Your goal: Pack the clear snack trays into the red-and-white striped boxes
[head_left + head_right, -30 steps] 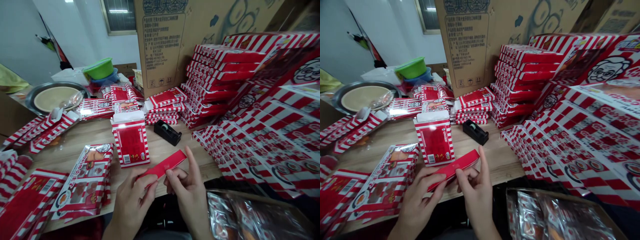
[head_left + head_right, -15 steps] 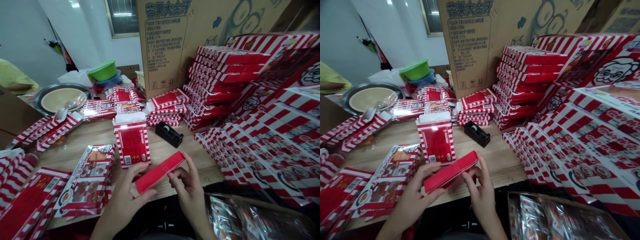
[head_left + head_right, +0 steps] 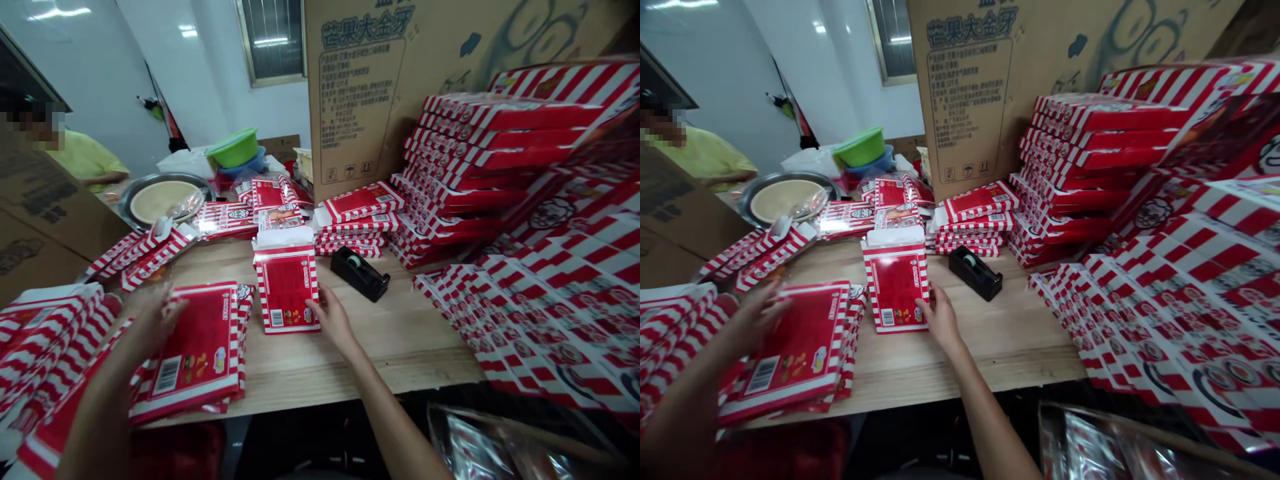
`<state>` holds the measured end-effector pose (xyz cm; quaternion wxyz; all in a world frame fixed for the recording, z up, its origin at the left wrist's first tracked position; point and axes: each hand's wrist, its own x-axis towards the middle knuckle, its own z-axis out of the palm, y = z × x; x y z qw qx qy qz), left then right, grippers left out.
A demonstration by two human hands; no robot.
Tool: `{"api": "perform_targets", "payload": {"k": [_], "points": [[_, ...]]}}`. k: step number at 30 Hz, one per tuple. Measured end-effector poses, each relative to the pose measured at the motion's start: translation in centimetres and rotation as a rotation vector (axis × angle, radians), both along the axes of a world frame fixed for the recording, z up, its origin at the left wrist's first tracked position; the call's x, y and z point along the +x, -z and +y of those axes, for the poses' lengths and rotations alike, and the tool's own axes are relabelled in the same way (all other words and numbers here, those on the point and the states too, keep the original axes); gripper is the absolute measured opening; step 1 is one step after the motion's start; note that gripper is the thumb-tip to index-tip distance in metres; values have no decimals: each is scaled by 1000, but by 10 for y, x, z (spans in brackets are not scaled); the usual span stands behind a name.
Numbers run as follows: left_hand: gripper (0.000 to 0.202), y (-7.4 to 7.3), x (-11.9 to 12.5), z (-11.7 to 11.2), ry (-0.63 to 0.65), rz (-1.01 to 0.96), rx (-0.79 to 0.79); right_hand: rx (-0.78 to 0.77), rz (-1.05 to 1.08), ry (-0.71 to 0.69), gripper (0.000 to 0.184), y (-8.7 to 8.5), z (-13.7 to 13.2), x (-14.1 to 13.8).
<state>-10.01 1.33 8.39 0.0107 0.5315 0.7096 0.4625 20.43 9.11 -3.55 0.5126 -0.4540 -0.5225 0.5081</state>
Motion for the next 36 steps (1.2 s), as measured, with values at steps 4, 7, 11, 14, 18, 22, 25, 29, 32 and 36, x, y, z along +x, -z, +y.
{"api": "perform_targets", "payload": {"k": [4, 7, 11, 14, 18, 22, 25, 29, 32, 36], "points": [[40, 15, 54, -16, 22, -42, 21, -13, 96, -151, 34, 3, -4, 11], [60, 22, 119, -30, 117, -322, -7, -9, 118, -248, 31, -3, -24, 42], [41, 27, 183, -26, 196, -484, 45, 15, 94, -269, 33, -16, -63, 75], [25, 31, 201, -21, 235, -422, 138, 203, 70, 17, 51, -30, -89, 79], [28, 33, 208, -22, 279, -218, 285, 538, -157, 242, 46, -50, -97, 73], [33, 31, 205, -27, 324, -318, 192, 647, -307, 161, 31, -69, -88, 78], [39, 30, 191, -31, 528, -700, -16, 563, -278, 122, 29, -79, -86, 80], [45, 23, 172, -28, 824, -1019, -207, 362, -7, 1, 47, -87, -88, 77], [36, 12, 170, -21, 847, -994, -332, 305, 91, -106, 31, -92, -86, 76], [16, 5, 172, -17, 939, -923, -213, 309, 136, -132, 6, -97, -83, 76]]}}
